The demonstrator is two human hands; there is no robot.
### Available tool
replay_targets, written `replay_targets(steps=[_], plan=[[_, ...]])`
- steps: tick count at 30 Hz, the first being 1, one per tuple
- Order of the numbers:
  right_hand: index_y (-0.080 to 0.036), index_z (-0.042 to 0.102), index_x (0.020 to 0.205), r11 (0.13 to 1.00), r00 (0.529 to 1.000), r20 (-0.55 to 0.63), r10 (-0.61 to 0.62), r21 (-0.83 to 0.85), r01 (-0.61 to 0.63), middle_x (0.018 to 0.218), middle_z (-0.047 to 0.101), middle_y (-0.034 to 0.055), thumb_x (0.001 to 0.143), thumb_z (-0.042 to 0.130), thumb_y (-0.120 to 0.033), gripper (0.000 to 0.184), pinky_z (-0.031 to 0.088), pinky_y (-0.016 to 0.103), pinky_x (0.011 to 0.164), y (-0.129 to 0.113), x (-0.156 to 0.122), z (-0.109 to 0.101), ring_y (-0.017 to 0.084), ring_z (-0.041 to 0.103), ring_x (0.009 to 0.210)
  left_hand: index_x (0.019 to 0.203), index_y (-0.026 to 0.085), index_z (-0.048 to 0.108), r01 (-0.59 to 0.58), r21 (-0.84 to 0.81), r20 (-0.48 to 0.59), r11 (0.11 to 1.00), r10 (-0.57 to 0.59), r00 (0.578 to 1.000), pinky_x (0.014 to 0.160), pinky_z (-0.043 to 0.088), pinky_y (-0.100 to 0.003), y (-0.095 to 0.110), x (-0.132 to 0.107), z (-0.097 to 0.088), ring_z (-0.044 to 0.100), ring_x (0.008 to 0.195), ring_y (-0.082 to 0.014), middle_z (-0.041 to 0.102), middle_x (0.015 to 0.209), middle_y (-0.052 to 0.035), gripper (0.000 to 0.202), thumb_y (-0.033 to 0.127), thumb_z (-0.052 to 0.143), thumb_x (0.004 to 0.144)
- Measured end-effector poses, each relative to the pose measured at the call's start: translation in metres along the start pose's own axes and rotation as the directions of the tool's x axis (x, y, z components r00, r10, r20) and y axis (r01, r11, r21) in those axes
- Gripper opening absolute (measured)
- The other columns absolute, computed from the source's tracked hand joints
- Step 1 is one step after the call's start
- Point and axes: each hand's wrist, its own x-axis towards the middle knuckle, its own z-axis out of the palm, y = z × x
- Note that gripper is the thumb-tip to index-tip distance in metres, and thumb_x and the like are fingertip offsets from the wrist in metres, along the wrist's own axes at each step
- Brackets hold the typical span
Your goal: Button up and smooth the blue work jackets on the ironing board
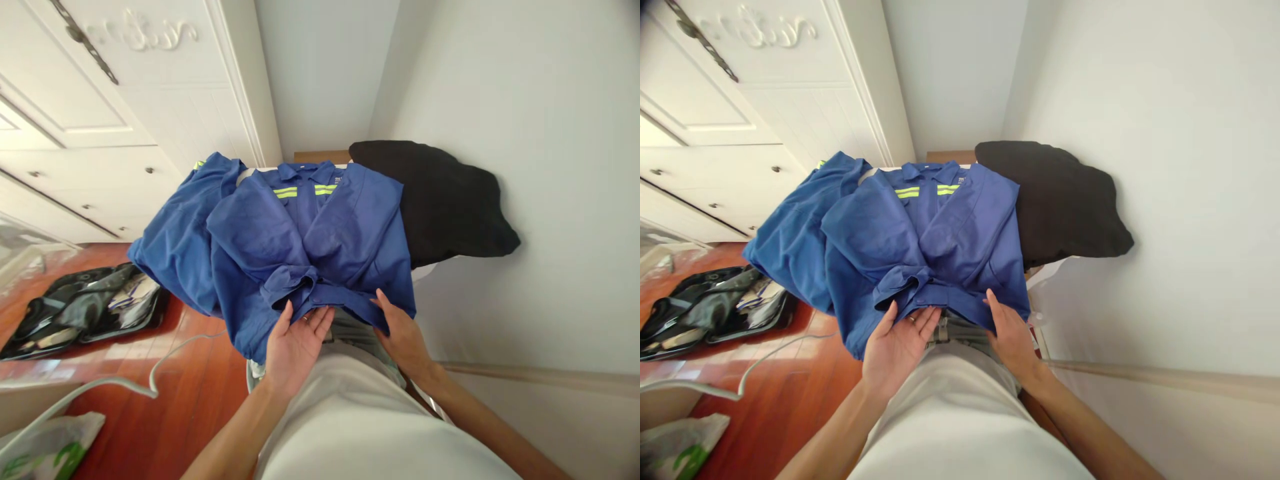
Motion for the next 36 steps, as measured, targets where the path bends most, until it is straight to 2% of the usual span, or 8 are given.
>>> replay_targets(steps=[6, 13, 17, 20, 24, 28, 32, 36], plan=[[-0.017, 0.051, 0.145, 0.977, 0.964, 0.203, -0.172, 0.161, 0.141, 0.134, 0.064, 0.0101, 0.094, 0.043, -0.007, 0.053, 0.053, 0.036, 0.105, 0.030, -0.010, -0.037, 0.021, 0.064, 0.120, 0.099, 0.011, 0.070, -0.040, 0.118, -0.059, 0.992, 0.047, 0.997, 0.099, 0.054, -0.045, 0.006, -0.003, -0.013, 0.071, 0.094, -0.0239, 0.074, 0.097, -0.0132, 0.025, 0.025, 0.049, 0.096], [-0.018, 0.013, 0.160, 0.968, 0.950, 0.188, -0.250, 0.019, 0.251, 0.155, 0.041, 0.0128, 0.091, 0.038, -0.003, 0.075, 0.040, 0.051, 0.117, 0.004, 0.017, -0.063, 0.024, 0.036, 0.145, 0.114, 0.012, 0.064, -0.013, 0.196, -0.119, 0.980, 0.037, 0.992, 0.087, 0.060, -0.042, 0.004, -0.011, -0.016, 0.073, 0.091, -0.0243, 0.074, 0.106, -0.0142, 0.026, 0.021, 0.048, 0.097], [-0.009, 0.002, 0.159, 0.921, 0.891, 0.233, -0.389, 0.130, 0.368, 0.164, 0.016, 0.0190, 0.093, 0.054, -0.024, 0.086, 0.030, 0.059, 0.119, -0.041, 0.040, -0.045, 0.033, 0.012, 0.152, 0.121, 0.010, 0.063, 0.011, 0.179, -0.089, 0.984, 0.005, 0.996, 0.093, 0.057, -0.041, -0.001, -0.012, -0.012, 0.071, 0.099, -0.0246, 0.073, 0.111, -0.0154, 0.032, 0.025, 0.046, 0.098], [-0.008, -0.008, 0.158, 0.903, 0.898, 0.142, -0.417, 0.173, 0.392, 0.164, 0.010, 0.0220, 0.091, 0.058, -0.029, 0.097, 0.029, 0.061, 0.119, -0.064, 0.056, -0.015, 0.035, 0.007, 0.153, 0.117, 0.009, 0.067, 0.008, 0.178, -0.051, 0.984, 0.001, 0.999, 0.099, 0.054, -0.042, -0.003, -0.012, -0.014, 0.071, 0.098, -0.0242, 0.074, 0.109, -0.0151, 0.032, 0.028, 0.050, 0.096], [-0.011, -0.008, 0.159, 0.918, 0.928, 0.106, -0.358, 0.220, 0.330, 0.161, 0.025, 0.0211, 0.084, 0.049, -0.009, 0.094, 0.032, 0.058, 0.118, -0.068, 0.071, 0.021, 0.030, 0.017, 0.152, 0.112, 0.010, 0.070, -0.029, 0.213, -0.007, 0.977, 0.032, 0.999, 0.099, 0.053, -0.042, -0.004, -0.012, -0.021, 0.070, 0.098, -0.0244, 0.073, 0.112, -0.0148, 0.032, 0.032, 0.062, 0.090], [-0.016, 0.025, 0.157, 0.907, 0.903, 0.220, -0.368, 0.298, 0.297, 0.150, 0.048, 0.0147, 0.075, 0.043, 0.001, 0.086, 0.045, 0.045, 0.113, -0.057, 0.076, 0.025, 0.024, 0.044, 0.140, 0.107, 0.014, 0.073, -0.086, 0.359, -0.005, 0.929, 0.094, 0.996, 0.091, 0.055, -0.044, -0.005, -0.013, -0.027, 0.069, 0.095, -0.0268, 0.074, 0.108, -0.0131, 0.037, 0.039, 0.074, 0.080], [-0.014, 0.054, 0.141, 0.912, 0.875, 0.315, -0.367, 0.309, 0.271, 0.139, 0.060, 0.0125, 0.070, 0.041, 0.004, 0.074, 0.050, 0.038, 0.107, -0.052, 0.085, 0.002, 0.022, 0.058, 0.127, 0.098, 0.015, 0.076, -0.160, 0.689, 0.026, 0.707, 0.197, 0.980, 0.100, 0.049, -0.049, -0.004, -0.019, -0.038, 0.063, 0.112, -0.0345, 0.074, 0.108, -0.0138, 0.042, 0.050, 0.070, 0.077], [-0.011, 0.060, 0.133, 0.885, 0.818, 0.391, -0.422, 0.373, 0.279, 0.135, 0.063, 0.0123, 0.069, 0.039, 0.004, 0.069, 0.047, 0.035, 0.110, -0.059, 0.113, -0.037, 0.021, 0.059, 0.126, 0.094, 0.025, 0.078, -0.235, 0.962, 0.175, 0.143, 0.341, 0.924, 0.112, 0.037, -0.054, 0.008, -0.026, -0.062, 0.057, 0.123, -0.0395, 0.075, 0.103, -0.0128, 0.034, 0.051, 0.069, 0.074]])
